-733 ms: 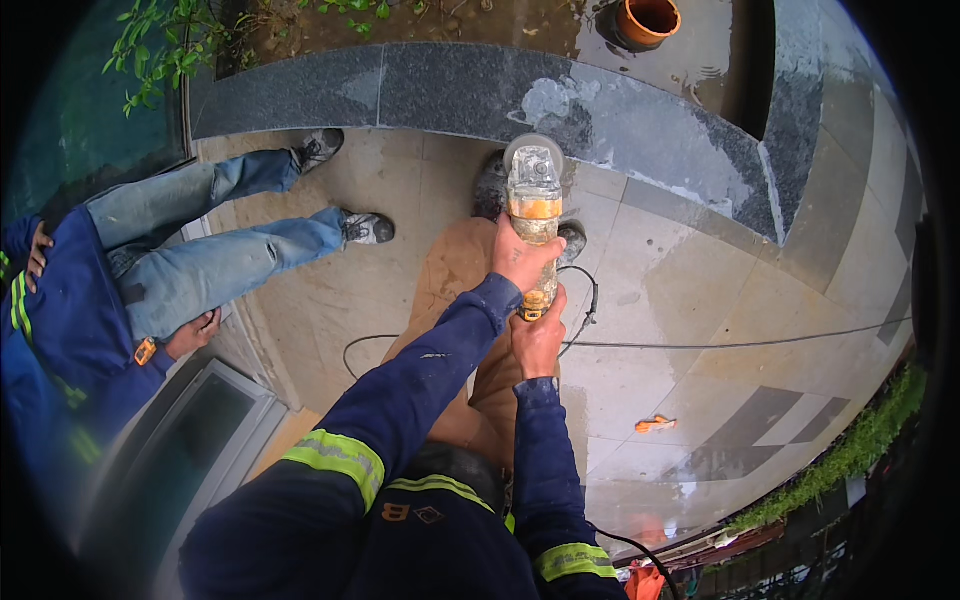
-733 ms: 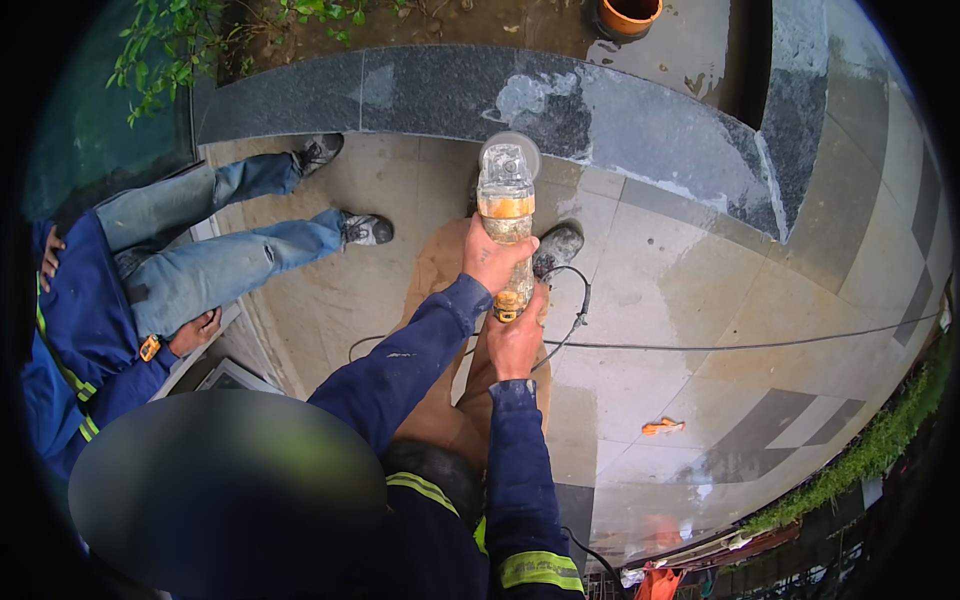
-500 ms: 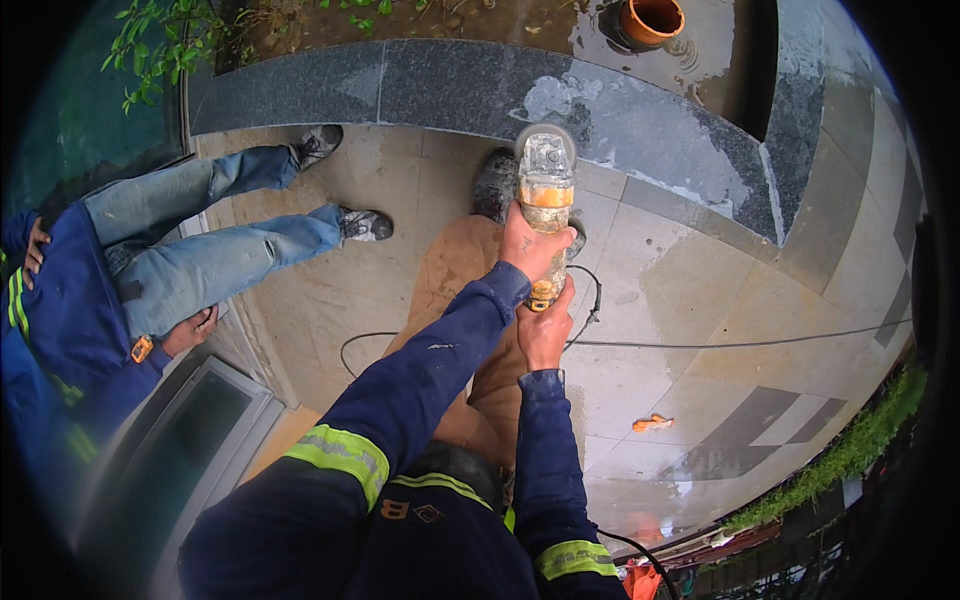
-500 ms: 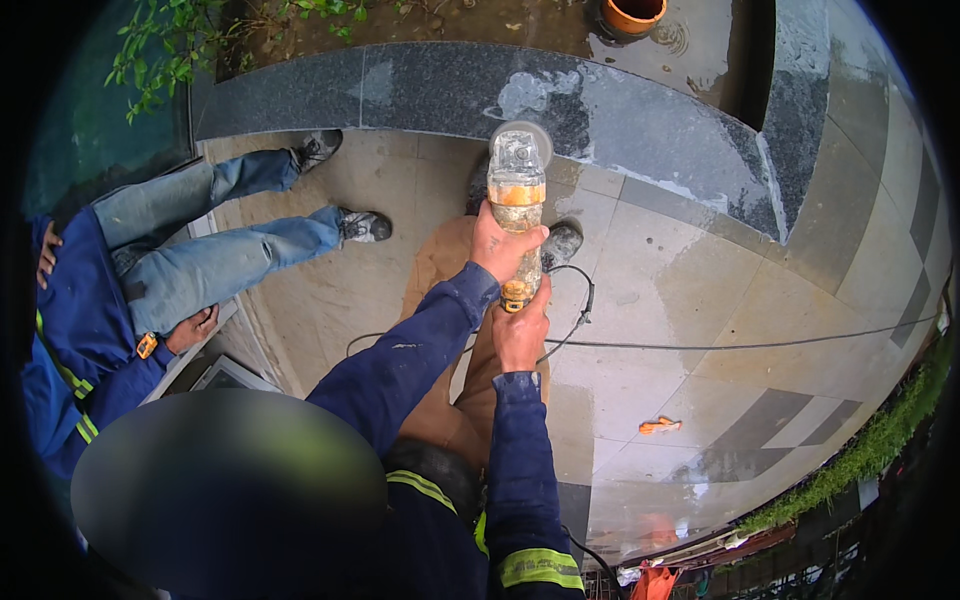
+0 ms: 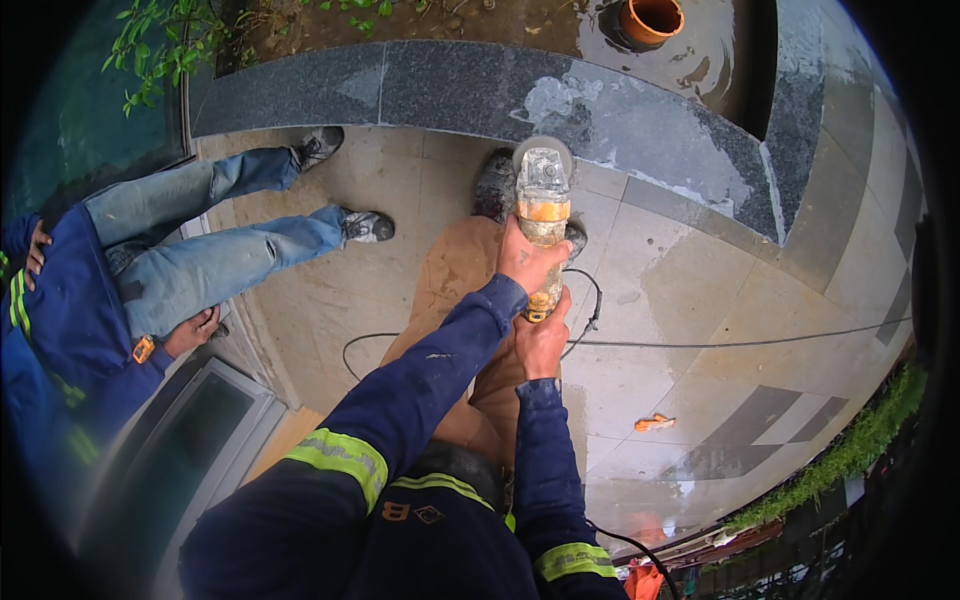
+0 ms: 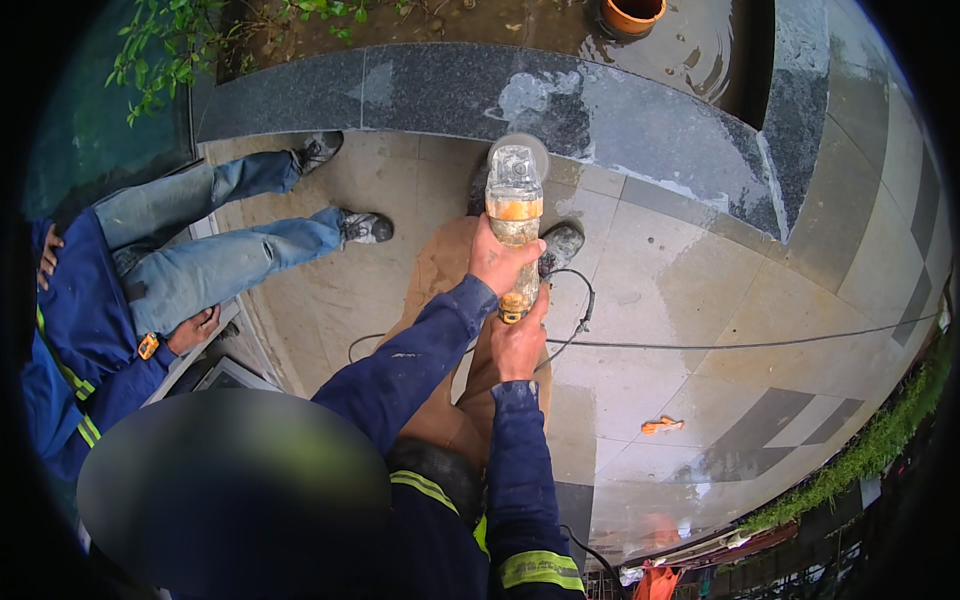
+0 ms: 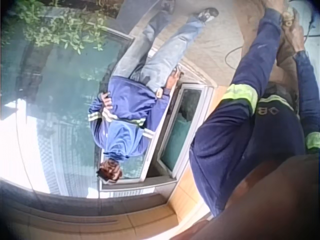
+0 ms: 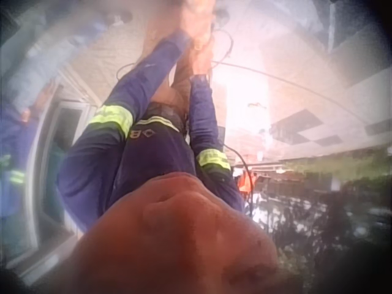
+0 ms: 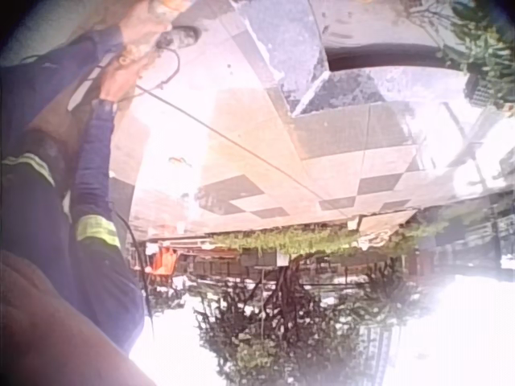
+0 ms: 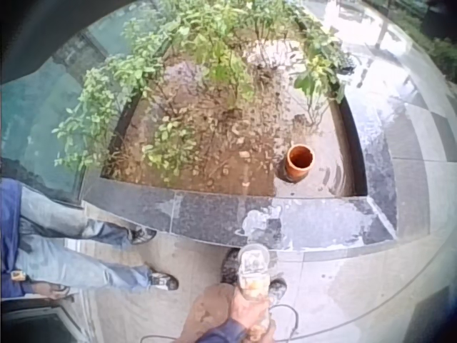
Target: The person uses a handheld angle grinder to grind the edge of a dark stone step. The person holds the tool with both hands and moves it along the curved edge while a coworker stands nearby.
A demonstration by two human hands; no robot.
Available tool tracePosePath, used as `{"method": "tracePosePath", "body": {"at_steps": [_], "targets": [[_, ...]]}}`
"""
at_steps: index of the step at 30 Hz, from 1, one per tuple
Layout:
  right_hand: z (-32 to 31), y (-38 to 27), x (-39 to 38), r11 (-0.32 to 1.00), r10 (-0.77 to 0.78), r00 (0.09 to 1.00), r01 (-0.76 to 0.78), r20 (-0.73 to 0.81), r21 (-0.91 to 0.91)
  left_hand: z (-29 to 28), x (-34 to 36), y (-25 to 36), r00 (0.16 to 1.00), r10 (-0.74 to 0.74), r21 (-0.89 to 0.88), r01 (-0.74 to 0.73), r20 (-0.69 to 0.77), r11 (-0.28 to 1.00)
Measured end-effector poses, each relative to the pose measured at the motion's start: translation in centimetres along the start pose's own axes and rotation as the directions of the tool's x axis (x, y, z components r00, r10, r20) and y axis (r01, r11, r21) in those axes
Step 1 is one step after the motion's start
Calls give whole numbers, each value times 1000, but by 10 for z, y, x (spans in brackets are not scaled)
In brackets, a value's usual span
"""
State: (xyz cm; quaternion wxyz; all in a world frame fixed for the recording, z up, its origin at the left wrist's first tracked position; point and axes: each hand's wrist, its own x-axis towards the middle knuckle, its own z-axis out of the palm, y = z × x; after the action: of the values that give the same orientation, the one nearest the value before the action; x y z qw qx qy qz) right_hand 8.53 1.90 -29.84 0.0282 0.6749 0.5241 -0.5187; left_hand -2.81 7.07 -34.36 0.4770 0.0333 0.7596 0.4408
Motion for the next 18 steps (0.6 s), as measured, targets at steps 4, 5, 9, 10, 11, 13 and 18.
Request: {"method": "tracePosePath", "body": {"at_steps": [4, 5, 9, 10, 11, 13, 18], "targets": [[4, 2, 1, 1000, -14, 1000, 14, 5, -20, -2, -1, 4, 999, -20, -50, 18, -33, 999], [5, 1, 1, 1000, -15, 1000, 16, 14, -25, -4, -1, 1, 999, -17, -41, 16, -37, 999], [3, 0, -4, 1000, -24, 1000, 24, 12, -20, -7, -4, -6, 999, -13, 22, 14, -45, 1000], [3, 0, -3, 1000, -13, 1000, 13, 15, -15, -6, -4, -6, 999, -13, 45, 15, -45, 999], [2, -1, -3, 1000, -2, 1000, 3, 18, -10, -5, -3, -4, 999, 2, 32, -1, -41, 999], [4, -4, -1, 1000, -4, 1000, 4, 8, -8, -4, 0, 0, 999, 33, 6, -33, -35, 999], [6, 5, -3, 999, -25, 1000, 25, -8, -20, -5, -6, 2, 1000, -16, -31, 15, -16, 999]]}}
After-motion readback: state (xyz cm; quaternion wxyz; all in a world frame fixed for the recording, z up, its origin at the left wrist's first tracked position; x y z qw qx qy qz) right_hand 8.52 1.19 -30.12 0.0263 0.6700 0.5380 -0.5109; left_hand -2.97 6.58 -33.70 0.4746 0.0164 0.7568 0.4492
